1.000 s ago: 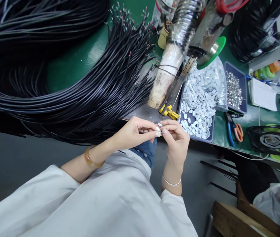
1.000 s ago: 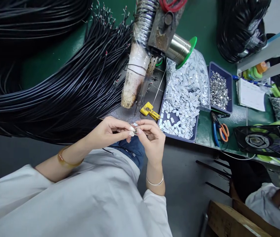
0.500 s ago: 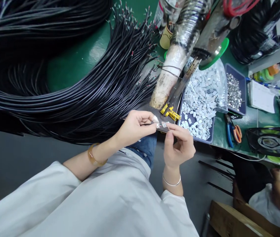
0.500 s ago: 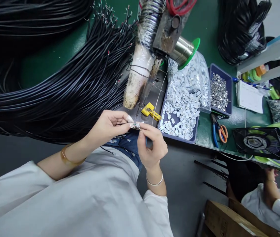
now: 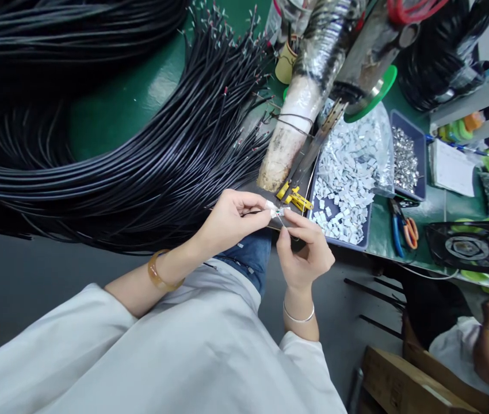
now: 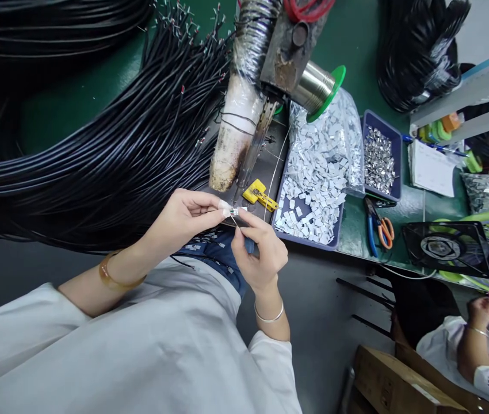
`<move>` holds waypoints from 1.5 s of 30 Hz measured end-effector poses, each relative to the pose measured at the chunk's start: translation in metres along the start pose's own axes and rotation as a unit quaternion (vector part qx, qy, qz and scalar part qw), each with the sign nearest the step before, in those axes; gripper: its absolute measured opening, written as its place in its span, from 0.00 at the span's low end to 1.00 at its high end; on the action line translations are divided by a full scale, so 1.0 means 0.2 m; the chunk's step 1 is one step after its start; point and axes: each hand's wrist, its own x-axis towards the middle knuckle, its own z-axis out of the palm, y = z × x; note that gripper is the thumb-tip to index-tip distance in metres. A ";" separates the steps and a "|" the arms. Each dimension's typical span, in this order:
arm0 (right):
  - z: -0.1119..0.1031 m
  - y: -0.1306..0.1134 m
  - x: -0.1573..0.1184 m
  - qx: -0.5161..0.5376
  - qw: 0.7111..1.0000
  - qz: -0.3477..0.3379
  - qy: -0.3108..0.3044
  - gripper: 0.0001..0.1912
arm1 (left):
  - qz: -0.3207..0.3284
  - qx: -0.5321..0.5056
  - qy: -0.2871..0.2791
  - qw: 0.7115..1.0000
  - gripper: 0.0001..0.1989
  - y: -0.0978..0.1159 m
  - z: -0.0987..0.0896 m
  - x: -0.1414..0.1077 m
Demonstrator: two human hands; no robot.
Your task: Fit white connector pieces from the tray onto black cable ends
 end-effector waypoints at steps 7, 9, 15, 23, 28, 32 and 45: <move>0.02 0.01 -0.01 0.054 0.998 0.039 0.002 0.08 | 0.019 0.006 0.038 0.999 0.04 -0.01 0.02 0.02; 0.02 0.01 0.00 0.072 0.995 0.067 -0.010 0.06 | 0.012 0.008 0.045 0.999 0.05 0.00 0.03 0.02; 0.02 0.00 0.03 0.089 0.993 0.076 -0.020 0.04 | 0.008 -0.011 0.048 0.999 0.05 0.04 0.03 0.03; 0.00 -0.03 0.07 0.084 0.995 0.048 -0.032 0.07 | 0.022 -0.030 0.056 0.998 0.03 0.05 0.05 0.02; 0.00 -0.02 0.06 0.072 0.995 0.059 -0.028 0.05 | 0.022 -0.011 0.050 0.998 0.02 0.03 0.03 0.03; 0.00 0.00 0.05 0.054 0.996 0.069 -0.027 0.06 | 0.023 0.004 0.049 0.999 0.03 0.01 0.03 0.03; -0.01 -0.04 0.10 0.014 1.000 0.013 -0.013 0.11 | 0.041 0.048 0.053 0.997 0.05 0.01 0.03 0.01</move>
